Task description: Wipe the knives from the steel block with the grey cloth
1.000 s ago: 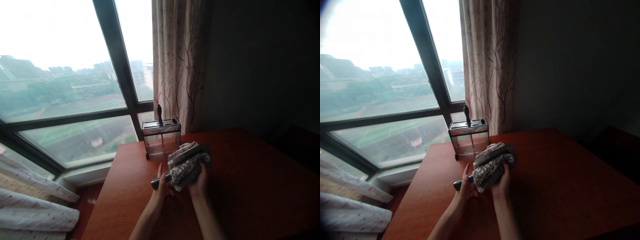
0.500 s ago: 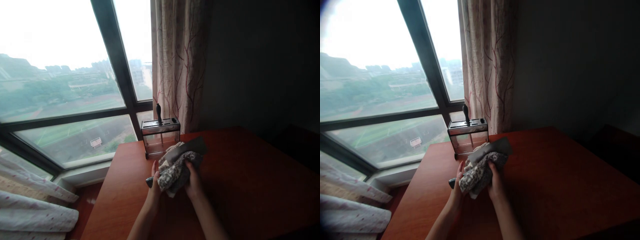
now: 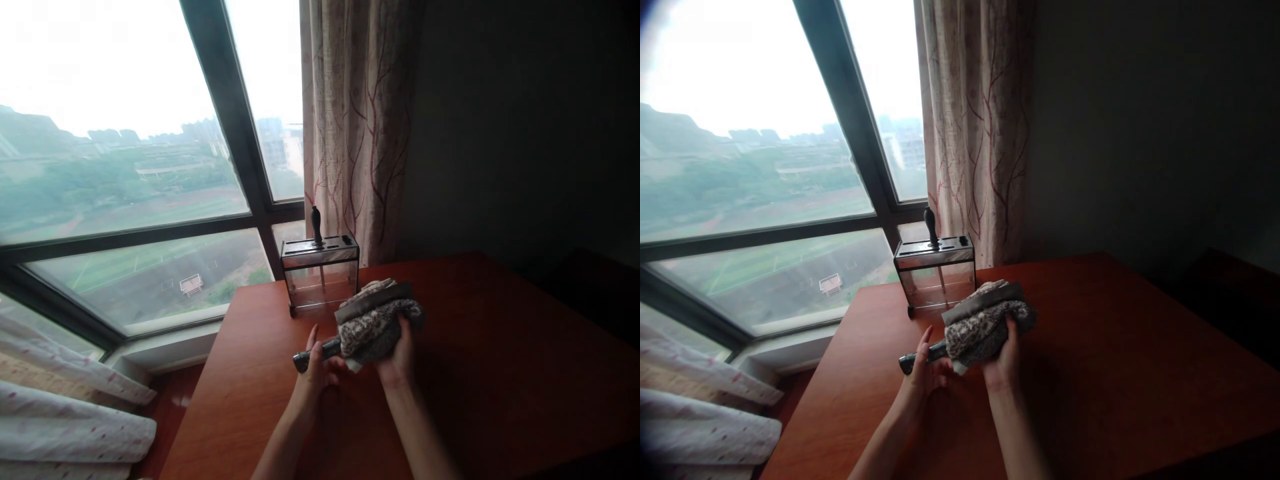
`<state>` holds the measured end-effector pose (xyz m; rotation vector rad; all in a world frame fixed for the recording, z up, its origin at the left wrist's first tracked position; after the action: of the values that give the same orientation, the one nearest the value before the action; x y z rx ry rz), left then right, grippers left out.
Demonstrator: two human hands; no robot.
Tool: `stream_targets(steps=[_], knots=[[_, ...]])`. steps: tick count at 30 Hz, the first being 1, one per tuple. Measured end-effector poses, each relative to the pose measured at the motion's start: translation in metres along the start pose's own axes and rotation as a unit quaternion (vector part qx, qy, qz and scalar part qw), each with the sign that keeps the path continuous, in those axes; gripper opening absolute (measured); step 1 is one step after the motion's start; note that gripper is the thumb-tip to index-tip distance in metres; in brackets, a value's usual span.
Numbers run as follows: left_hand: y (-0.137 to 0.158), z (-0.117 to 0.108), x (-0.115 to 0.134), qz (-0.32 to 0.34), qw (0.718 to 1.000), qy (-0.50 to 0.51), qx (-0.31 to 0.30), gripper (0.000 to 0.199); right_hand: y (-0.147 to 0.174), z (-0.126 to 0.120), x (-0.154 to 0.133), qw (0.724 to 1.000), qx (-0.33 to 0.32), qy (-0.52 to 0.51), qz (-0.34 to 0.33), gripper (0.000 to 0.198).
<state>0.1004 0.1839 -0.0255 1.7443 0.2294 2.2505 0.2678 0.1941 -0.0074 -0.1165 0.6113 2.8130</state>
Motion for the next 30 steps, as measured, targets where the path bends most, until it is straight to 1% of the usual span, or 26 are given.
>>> stream_targets(steps=[2,6,8,9,12,14,17,20,23,26,28,30], knots=[[-0.001,0.000,-0.005,-0.009,1.000,0.014,0.002,0.089,0.008,0.000,0.024,0.999,-0.010,-0.002,0.042,0.034],[-0.003,-0.009,-0.019,-0.045,0.998,0.014,0.045,0.076,0.024,-0.005,0.064,0.992,-0.035,0.041,0.117,0.037],[-0.001,-0.010,-0.020,-0.054,0.998,0.009,0.042,0.069,0.026,-0.012,0.074,0.988,-0.034,0.054,0.144,0.040],[0.000,-0.009,-0.017,-0.051,0.998,0.012,0.031,0.066,0.026,-0.014,0.074,0.987,-0.033,0.056,0.145,0.040],[0.003,-0.002,0.002,-0.013,0.999,0.049,-0.001,0.065,0.018,-0.016,0.062,0.991,-0.045,0.060,0.110,0.039],[0.004,0.000,0.015,0.015,0.998,0.068,-0.005,0.068,0.013,-0.016,0.051,0.992,-0.054,0.068,0.087,0.040],[0.005,-0.004,0.027,0.039,0.997,0.063,0.000,0.064,0.009,-0.019,0.039,0.993,-0.057,0.064,0.081,0.036],[0.005,-0.011,0.032,0.053,0.997,0.056,-0.005,0.055,0.010,-0.021,0.028,0.993,-0.071,0.037,0.090,0.033],[0.002,-0.020,0.029,0.039,0.998,0.056,-0.008,0.050,0.013,-0.021,0.014,0.990,-0.098,0.031,0.093,0.041],[0.000,-0.027,0.025,0.013,0.998,0.056,-0.003,0.052,0.017,-0.019,0.005,0.987,-0.125,0.057,0.086,0.051],[-0.001,-0.027,0.023,0.004,0.998,0.064,-0.010,0.053,0.018,-0.019,0.003,0.986,-0.127,0.070,0.083,0.051],[0.000,-0.022,0.021,-0.009,0.996,0.082,-0.034,0.054,0.018,-0.020,0.004,0.988,-0.115,0.066,0.077,0.047]])
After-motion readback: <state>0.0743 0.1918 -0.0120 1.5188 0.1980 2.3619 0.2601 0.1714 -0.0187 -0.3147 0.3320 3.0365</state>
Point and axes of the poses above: each hand's wrist, its own y-axis away from the middle knuckle, its own z-axis out of the palm, x = y × z, the point moved 10 cm from there along -y, towards the middle knuckle, and after that the axes turned 15 degrees about -y, right-handed, at the moved point
